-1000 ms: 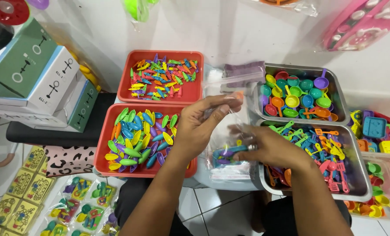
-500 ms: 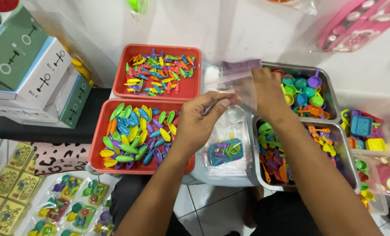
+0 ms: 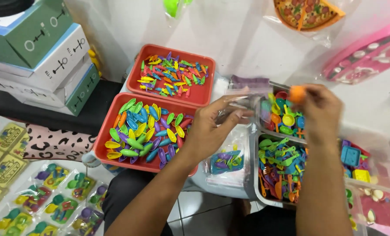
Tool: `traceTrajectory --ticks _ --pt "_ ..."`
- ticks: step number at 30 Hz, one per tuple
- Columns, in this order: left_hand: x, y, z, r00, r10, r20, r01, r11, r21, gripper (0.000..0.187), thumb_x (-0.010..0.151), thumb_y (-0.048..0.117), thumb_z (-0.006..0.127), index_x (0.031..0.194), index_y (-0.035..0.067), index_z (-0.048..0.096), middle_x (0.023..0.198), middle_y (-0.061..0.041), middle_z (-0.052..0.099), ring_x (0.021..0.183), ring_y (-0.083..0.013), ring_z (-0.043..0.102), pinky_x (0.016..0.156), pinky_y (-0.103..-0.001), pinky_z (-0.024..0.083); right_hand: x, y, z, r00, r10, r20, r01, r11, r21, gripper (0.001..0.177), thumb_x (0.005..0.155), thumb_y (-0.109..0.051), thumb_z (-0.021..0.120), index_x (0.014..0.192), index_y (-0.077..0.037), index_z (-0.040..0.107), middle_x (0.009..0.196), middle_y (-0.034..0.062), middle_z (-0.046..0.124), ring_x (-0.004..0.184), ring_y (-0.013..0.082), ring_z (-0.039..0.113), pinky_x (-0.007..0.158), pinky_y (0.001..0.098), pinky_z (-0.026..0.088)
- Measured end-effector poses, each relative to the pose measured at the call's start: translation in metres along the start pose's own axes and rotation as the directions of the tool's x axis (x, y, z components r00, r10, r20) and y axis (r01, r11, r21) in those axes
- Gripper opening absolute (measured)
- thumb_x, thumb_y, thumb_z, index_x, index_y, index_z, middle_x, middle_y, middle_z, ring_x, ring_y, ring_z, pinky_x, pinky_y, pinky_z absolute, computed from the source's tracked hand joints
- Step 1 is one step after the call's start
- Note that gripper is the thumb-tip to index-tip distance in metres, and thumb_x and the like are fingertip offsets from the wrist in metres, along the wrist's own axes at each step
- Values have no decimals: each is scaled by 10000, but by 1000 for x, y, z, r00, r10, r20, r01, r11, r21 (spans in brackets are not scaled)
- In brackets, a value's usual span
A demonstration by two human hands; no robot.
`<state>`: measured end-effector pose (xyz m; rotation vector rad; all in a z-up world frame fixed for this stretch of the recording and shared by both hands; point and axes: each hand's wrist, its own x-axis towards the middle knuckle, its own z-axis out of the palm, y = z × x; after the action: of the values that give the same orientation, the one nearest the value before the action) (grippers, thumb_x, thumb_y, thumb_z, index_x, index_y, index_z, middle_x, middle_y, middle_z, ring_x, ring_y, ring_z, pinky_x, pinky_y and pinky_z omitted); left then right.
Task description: Cleaning small plastic toy utensils and accessories using a cloth and placing them into bags or trays.
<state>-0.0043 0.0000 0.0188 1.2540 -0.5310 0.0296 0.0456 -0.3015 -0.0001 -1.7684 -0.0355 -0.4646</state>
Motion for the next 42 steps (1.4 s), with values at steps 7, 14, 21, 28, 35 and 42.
traceTrajectory --ticks 7,14,21,28,35,42 --pt "-2 12 5 998 44 50 -48 995 86 395 964 -4 586 1353 61 561 1055 -100 780 976 -173 765 889 -281 633 -58 -81 9 800 -157 579 35 976 216 349 857 -516 797 977 -200 711 1594 170 470 1559 339 390 1249 542 303" --pt "-1 7 8 997 74 30 -78 970 228 333 930 84 671 1261 61 652 1151 -86 765 892 -136 734 703 -227 554 -69 -67 35 950 -126 285 44 960 276 144 912 20 687 1033 -53 712 1134 119 709 1006 186 702 912 283 603" --pt "3 1 14 994 67 -91 -45 974 223 170 917 88 713 1071 35 764 995 -47 805 703 -58 668 580 -179 498 -79 -62 44 924 -376 -71 378 925 28 146 986 -112 720 1114 -135 654 1229 81 644 1192 172 617 1099 311 540" --pt "-1 -2 13 996 83 -45 -73 980 183 303 941 51 674 1243 28 667 1059 -111 790 997 -166 781 803 -219 622 -95 -71 35 868 -464 -177 431 881 -194 186 1013 -43 830 1141 -13 699 1049 76 620 740 63 448 656 195 358" --pt "-2 -3 15 999 -16 -40 22 991 135 355 883 72 739 1233 41 691 970 -92 808 861 -116 769 704 -192 580 -98 -82 56 751 -643 -151 536 728 -428 284 913 103 958 1045 73 709 968 165 644 831 218 545 726 324 400" --pt "-5 -6 15 1000 10 -2 -10 995 99 371 856 38 773 1220 55 700 1005 -86 797 931 -133 778 782 -202 619 -100 -102 64 764 -642 62 547 594 -590 266 815 52 989 898 -57 761 847 39 619 933 225 556 1270 492 301"
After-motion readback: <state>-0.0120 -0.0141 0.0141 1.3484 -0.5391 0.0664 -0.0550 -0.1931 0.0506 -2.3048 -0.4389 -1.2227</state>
